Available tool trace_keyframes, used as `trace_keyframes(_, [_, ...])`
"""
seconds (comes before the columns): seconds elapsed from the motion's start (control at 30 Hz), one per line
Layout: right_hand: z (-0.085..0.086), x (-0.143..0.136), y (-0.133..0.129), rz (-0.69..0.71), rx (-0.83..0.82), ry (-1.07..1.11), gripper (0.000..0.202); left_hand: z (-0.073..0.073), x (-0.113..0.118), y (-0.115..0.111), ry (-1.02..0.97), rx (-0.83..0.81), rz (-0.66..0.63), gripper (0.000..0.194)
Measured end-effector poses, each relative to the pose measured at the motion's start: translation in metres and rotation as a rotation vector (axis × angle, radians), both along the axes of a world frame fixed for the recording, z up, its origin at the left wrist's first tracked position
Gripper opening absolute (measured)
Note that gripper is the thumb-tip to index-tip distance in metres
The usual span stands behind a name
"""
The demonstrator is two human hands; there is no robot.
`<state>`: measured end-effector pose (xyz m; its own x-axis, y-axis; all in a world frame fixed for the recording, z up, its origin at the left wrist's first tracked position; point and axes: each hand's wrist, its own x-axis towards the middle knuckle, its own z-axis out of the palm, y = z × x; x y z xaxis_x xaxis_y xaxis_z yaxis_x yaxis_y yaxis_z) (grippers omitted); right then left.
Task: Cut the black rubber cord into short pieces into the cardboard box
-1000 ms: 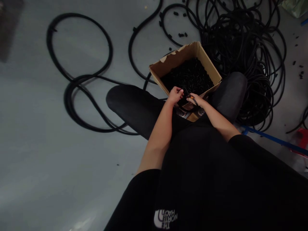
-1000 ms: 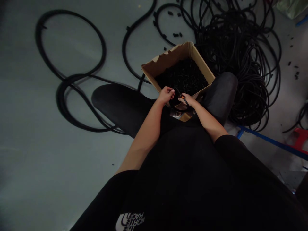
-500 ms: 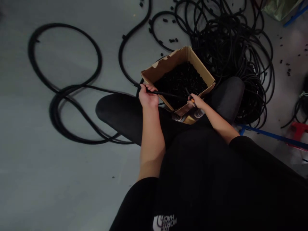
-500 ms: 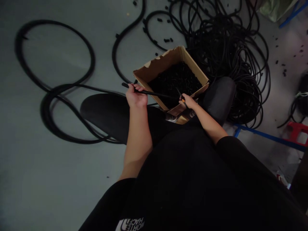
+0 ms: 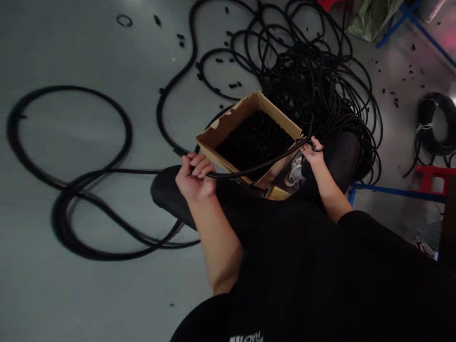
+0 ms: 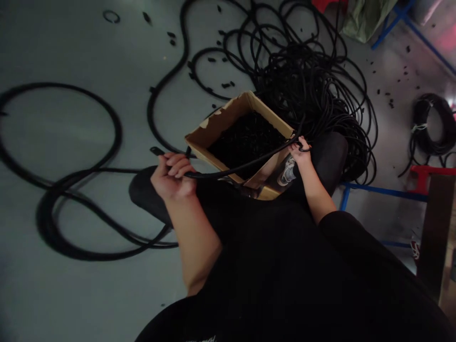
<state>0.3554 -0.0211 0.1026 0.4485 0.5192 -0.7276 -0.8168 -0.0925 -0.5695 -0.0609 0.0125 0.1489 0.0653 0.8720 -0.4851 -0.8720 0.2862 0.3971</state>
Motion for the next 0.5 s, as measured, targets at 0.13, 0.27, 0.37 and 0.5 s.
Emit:
trace_keyframes(0.13, [0.025, 0.006, 0.005, 0.023, 0.118, 0.016, 0.005, 0.013, -0.033, 0.0, 0.076, 0.072, -0.129, 0.022])
trace_keyframes(0.27, [0.021, -0.019, 0.012, 0.105, 0.008, -0.013, 0.019, 0.027, -0.041, 0.005, 0.252, 0.127, -0.415, 0.039])
trace_keyframes(0.37, [0.0, -0.044, 0.011, 0.013, -0.152, -0.161, 0.027, 0.037, -0.041, 0.009, 0.315, 0.17, -0.522, 0.047])
trace_keyframes(0.5, [-0.025, -0.062, -0.002, 0.01, -0.197, -0.222, 0.032, 0.056, -0.061, 0.007, 0.316, 0.188, -0.361, 0.041])
